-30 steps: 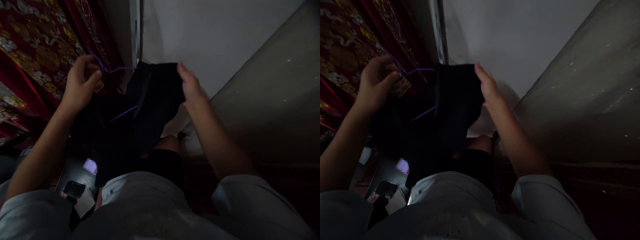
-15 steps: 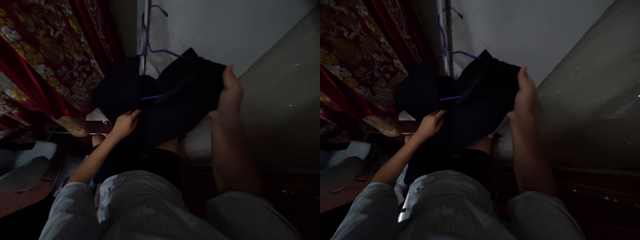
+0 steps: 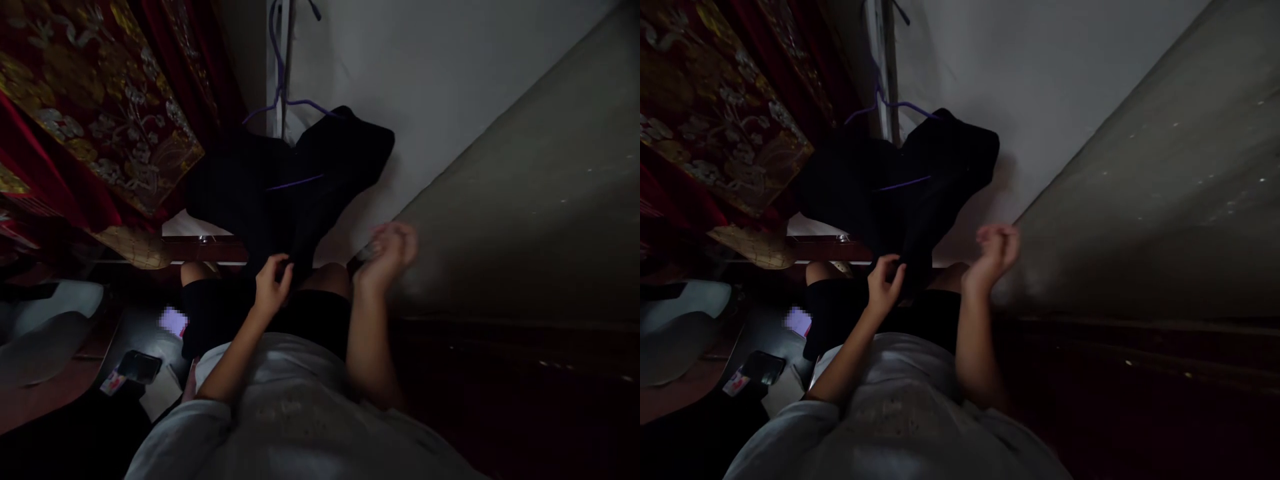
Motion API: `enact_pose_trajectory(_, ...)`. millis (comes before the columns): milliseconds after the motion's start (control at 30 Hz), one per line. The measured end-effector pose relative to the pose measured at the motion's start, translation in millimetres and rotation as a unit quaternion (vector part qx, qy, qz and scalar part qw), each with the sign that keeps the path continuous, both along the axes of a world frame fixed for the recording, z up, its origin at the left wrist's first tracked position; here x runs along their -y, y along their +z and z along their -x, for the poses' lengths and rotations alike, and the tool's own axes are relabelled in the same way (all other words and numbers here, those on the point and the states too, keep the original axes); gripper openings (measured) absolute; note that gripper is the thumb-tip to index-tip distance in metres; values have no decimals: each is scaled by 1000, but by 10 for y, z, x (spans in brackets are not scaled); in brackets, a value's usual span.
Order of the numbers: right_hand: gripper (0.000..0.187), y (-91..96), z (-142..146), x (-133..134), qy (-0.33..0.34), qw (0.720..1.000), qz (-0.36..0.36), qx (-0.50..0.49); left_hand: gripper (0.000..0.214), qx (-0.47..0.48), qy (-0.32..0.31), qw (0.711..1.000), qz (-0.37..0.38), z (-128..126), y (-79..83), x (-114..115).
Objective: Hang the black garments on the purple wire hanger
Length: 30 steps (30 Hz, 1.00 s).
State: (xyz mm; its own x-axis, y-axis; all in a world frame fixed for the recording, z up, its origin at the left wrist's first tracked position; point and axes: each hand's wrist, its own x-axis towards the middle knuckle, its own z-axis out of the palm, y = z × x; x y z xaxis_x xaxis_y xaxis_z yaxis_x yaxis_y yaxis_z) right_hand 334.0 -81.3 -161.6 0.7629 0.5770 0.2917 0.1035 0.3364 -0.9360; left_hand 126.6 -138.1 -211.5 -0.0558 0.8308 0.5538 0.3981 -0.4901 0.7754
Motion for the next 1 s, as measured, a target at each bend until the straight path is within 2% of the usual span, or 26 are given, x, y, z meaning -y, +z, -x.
enact_pose_trajectory(33,17,-34,132,119,112,993,29,4,28,46,14,999,14,-19,-8,13)
enact_pose_trajectory(67,22,-40,248,212,241,968,63,39,41,90,29,995,27,-28,-13,25)
enact_pose_trajectory(133,26,3,414,311,400,906,94,98,56,146,53,987,42,-28,-17,47)
enact_pose_trajectory(167,27,36,462,325,438,885,99,121,56,152,59,986,42,-22,-15,58)
enact_pose_trajectory(300,29,94,545,307,487,848,129,163,19,101,59,993,13,7,35,92)
enact_pose_trajectory(333,30,84,560,312,495,840,144,168,16,88,54,995,3,12,56,94)
enact_pose_trajectory(500,33,30,620,374,519,827,168,134,19,58,53,997,-18,30,150,70)
enact_pose_trajectory(700,28,76,657,373,539,817,176,106,20,39,36,999,-3,24,153,73)
enact_pose_trajectory(900,32,139,694,371,592,770,237,-33,15,50,61,997,12,8,94,73)
enact_pose_trajectory(1000,35,195,662,281,570,785,229,-80,13,45,34,998,38,37,78,60)
